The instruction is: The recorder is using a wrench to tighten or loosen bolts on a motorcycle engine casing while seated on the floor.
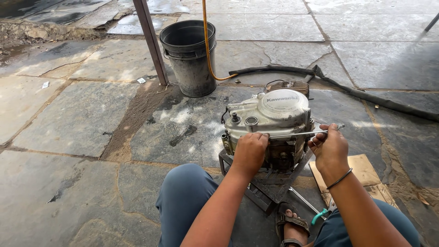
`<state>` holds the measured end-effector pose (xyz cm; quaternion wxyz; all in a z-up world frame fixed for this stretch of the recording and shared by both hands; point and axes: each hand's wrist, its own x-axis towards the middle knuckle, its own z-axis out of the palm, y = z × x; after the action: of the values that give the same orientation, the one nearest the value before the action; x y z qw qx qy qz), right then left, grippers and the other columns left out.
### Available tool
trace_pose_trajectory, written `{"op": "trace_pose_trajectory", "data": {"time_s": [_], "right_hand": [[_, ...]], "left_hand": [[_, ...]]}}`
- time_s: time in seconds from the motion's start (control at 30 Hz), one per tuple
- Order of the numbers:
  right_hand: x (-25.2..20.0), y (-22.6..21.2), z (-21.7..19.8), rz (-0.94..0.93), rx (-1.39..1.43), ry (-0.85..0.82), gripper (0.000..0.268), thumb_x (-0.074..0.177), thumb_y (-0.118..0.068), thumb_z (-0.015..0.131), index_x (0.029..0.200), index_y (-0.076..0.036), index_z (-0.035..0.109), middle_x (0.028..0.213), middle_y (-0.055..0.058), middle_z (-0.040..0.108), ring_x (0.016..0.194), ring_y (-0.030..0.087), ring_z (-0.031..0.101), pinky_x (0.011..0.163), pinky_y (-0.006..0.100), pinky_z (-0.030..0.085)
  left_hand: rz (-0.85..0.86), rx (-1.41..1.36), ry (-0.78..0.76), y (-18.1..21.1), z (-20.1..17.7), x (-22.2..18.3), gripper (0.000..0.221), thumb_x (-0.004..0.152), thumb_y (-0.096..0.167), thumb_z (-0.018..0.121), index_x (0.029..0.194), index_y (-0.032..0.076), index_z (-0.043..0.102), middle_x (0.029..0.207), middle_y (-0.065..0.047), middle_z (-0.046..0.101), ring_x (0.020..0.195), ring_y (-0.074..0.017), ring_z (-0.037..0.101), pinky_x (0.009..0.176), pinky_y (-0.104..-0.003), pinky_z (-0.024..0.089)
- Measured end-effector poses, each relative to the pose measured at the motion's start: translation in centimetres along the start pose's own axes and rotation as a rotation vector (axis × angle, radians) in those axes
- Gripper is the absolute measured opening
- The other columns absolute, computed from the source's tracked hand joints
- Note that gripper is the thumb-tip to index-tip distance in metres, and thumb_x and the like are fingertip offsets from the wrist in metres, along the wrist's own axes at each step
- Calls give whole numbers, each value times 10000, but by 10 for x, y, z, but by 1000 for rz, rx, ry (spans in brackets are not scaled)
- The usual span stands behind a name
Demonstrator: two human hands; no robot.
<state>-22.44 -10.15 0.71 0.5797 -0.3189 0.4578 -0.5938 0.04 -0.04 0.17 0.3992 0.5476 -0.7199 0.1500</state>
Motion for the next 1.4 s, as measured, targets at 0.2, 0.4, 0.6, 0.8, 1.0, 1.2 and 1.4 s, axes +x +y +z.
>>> {"op": "trace_pose_trajectory", "data": {"time_s": [0.2, 0.4, 0.6, 0.8, 1.0, 1.2, 1.4], "right_hand": [[-2, -8, -2, -7, 38, 7, 340, 1131, -385, 402, 1091, -86, 559, 782, -5, 502, 687, 136, 510, 704, 368, 529], [9, -10, -8, 53, -6, 0, 352, 1132, -382, 381, 1093, -89, 573, 802, -10, 494, 718, 127, 503, 727, 369, 521], [9, -8, -8, 143, -51, -26, 331, 1127, -371, 363, 1093, -110, 563, 828, -2, 497, 768, 141, 502, 783, 400, 504], [13, -1, -11, 145, -53, -51, 303, 1129, -368, 381, 1103, -123, 556, 847, 6, 502, 784, 150, 501, 784, 405, 501], [-45, 5, 4, -49, -110, -4, 238, 1124, -333, 407, 1043, -143, 525, 810, 17, 546, 725, 154, 551, 707, 382, 518], [-142, 90, 18, -518, -571, -372, 337, 1149, -345, 365, 953, -103, 496, 746, 61, 578, 653, 167, 580, 621, 291, 531], [-208, 56, 53, -637, -756, -788, 283, 966, -291, 693, 877, -43, 589, 713, 110, 592, 580, 244, 596, 544, 396, 515]], "left_hand": [[-18, 15, -23, 2, -1, 2, 203, 899, 43, 622, 1068, 10, 730, 962, -132, 744, 904, -285, 703, 806, -440, 540], [29, 236, -158, 9, 1, -5, 262, 941, 91, 604, 1169, 32, 717, 992, -109, 748, 915, -255, 705, 891, -429, 518], [18, 359, -193, 6, 13, -11, 381, 963, 128, 582, 1328, 46, 656, 1157, -109, 719, 1108, -274, 654, 970, -461, 475], [-16, 349, -142, 8, 15, -14, 400, 953, 126, 573, 1341, 53, 631, 1344, -121, 645, 1245, -279, 590, 1046, -454, 439], [-128, 202, -202, 3, 4, -6, 393, 922, 103, 588, 1300, 40, 675, 1294, -137, 664, 1186, -306, 621, 973, -440, 491], [-137, -9, -174, -8, -5, 2, 286, 897, 191, 666, 1142, 72, 751, 1160, -142, 727, 1010, -324, 687, 814, -455, 558], [32, 98, -205, -1, -28, 15, 174, 947, 154, 630, 1042, 137, 775, 1107, -82, 760, 916, -258, 722, 783, -456, 546]]}}
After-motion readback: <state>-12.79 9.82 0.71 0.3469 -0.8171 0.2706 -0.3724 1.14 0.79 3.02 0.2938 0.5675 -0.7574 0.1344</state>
